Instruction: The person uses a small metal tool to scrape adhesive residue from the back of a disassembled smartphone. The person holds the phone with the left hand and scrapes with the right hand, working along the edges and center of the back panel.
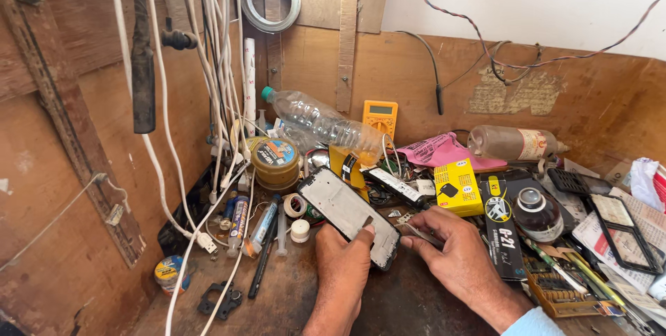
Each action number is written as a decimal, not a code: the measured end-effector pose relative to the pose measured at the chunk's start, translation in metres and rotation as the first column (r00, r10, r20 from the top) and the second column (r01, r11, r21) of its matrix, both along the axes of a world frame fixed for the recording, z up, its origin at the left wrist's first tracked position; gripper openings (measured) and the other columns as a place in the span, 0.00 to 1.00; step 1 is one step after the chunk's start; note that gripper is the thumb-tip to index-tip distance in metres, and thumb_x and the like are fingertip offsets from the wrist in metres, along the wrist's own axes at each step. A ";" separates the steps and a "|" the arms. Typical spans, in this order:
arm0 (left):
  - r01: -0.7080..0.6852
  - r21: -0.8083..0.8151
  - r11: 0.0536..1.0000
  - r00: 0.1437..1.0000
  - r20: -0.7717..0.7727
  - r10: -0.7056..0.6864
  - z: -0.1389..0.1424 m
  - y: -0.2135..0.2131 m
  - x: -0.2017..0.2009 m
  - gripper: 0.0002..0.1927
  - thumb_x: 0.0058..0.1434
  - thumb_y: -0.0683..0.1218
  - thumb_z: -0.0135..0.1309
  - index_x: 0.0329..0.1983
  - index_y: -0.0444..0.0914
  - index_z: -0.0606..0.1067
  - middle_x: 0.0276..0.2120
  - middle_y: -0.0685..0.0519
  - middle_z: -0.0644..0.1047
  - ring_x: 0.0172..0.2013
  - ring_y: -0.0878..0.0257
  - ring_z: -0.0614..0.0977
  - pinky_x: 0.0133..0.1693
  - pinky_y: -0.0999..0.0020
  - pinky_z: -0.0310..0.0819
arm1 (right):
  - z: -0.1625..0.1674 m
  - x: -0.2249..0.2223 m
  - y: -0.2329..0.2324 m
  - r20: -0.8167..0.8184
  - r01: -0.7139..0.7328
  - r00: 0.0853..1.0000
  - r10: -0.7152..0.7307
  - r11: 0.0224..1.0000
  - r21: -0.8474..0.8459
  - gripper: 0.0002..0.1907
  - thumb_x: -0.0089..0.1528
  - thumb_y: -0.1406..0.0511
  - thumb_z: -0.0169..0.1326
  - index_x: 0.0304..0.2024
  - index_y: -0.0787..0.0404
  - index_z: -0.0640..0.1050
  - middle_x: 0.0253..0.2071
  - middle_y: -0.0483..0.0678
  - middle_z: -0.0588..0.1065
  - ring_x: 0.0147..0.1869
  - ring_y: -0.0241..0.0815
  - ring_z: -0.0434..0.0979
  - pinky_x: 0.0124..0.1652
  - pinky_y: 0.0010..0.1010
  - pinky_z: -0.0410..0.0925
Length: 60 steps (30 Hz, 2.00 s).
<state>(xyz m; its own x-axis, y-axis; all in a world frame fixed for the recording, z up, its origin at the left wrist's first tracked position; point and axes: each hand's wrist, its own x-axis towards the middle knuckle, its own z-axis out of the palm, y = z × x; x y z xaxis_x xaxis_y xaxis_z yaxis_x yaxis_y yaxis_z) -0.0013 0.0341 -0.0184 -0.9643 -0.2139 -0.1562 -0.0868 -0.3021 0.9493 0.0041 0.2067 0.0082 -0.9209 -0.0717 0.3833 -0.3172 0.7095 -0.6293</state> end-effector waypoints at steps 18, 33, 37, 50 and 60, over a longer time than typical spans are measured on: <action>0.112 0.110 0.988 0.985 -0.143 -0.096 -0.013 -0.002 -0.005 0.12 0.52 0.38 0.59 0.40 0.27 0.78 0.34 0.46 0.83 0.34 0.60 0.84 0.37 0.62 0.78 | 0.014 -0.016 0.007 0.093 -0.206 0.978 0.187 0.935 0.289 0.11 0.53 0.68 0.63 0.38 0.65 0.80 0.36 0.52 0.79 0.42 0.50 0.81 0.43 0.37 0.71; -0.004 -0.092 0.996 0.996 -0.087 -0.004 -0.005 0.002 -0.003 0.10 0.53 0.40 0.60 0.37 0.29 0.80 0.31 0.47 0.84 0.34 0.61 0.85 0.38 0.64 0.77 | 0.002 -0.008 -0.006 -0.038 0.005 0.999 0.009 0.932 0.361 0.07 0.58 0.69 0.54 0.39 0.64 0.75 0.40 0.56 0.75 0.49 0.61 0.77 0.45 0.49 0.68; -0.039 -0.092 0.995 0.995 -0.096 0.030 -0.007 0.002 -0.003 0.10 0.53 0.40 0.60 0.37 0.30 0.79 0.31 0.48 0.84 0.33 0.61 0.85 0.38 0.64 0.77 | 0.004 -0.010 -0.002 -0.061 0.174 0.985 -0.163 0.943 0.285 0.06 0.62 0.68 0.50 0.40 0.64 0.74 0.39 0.58 0.76 0.47 0.62 0.78 0.45 0.50 0.69; 0.010 0.021 1.000 0.999 -0.040 -0.009 -0.002 -0.001 -0.001 0.11 0.54 0.39 0.60 0.39 0.30 0.78 0.33 0.48 0.84 0.34 0.62 0.84 0.38 0.65 0.77 | 0.014 0.002 -0.002 0.063 0.056 0.996 -0.060 0.996 0.066 0.08 0.57 0.67 0.61 0.37 0.64 0.82 0.33 0.49 0.81 0.37 0.42 0.82 0.40 0.34 0.71; 0.024 -0.018 1.000 0.996 -0.088 -0.025 -0.004 -0.001 -0.002 0.11 0.53 0.40 0.60 0.39 0.29 0.79 0.33 0.47 0.84 0.34 0.61 0.85 0.38 0.63 0.78 | 0.002 -0.013 0.007 0.112 -0.274 0.954 0.279 0.960 -0.056 0.05 0.55 0.72 0.59 0.34 0.66 0.81 0.34 0.48 0.78 0.41 0.39 0.81 0.44 0.31 0.75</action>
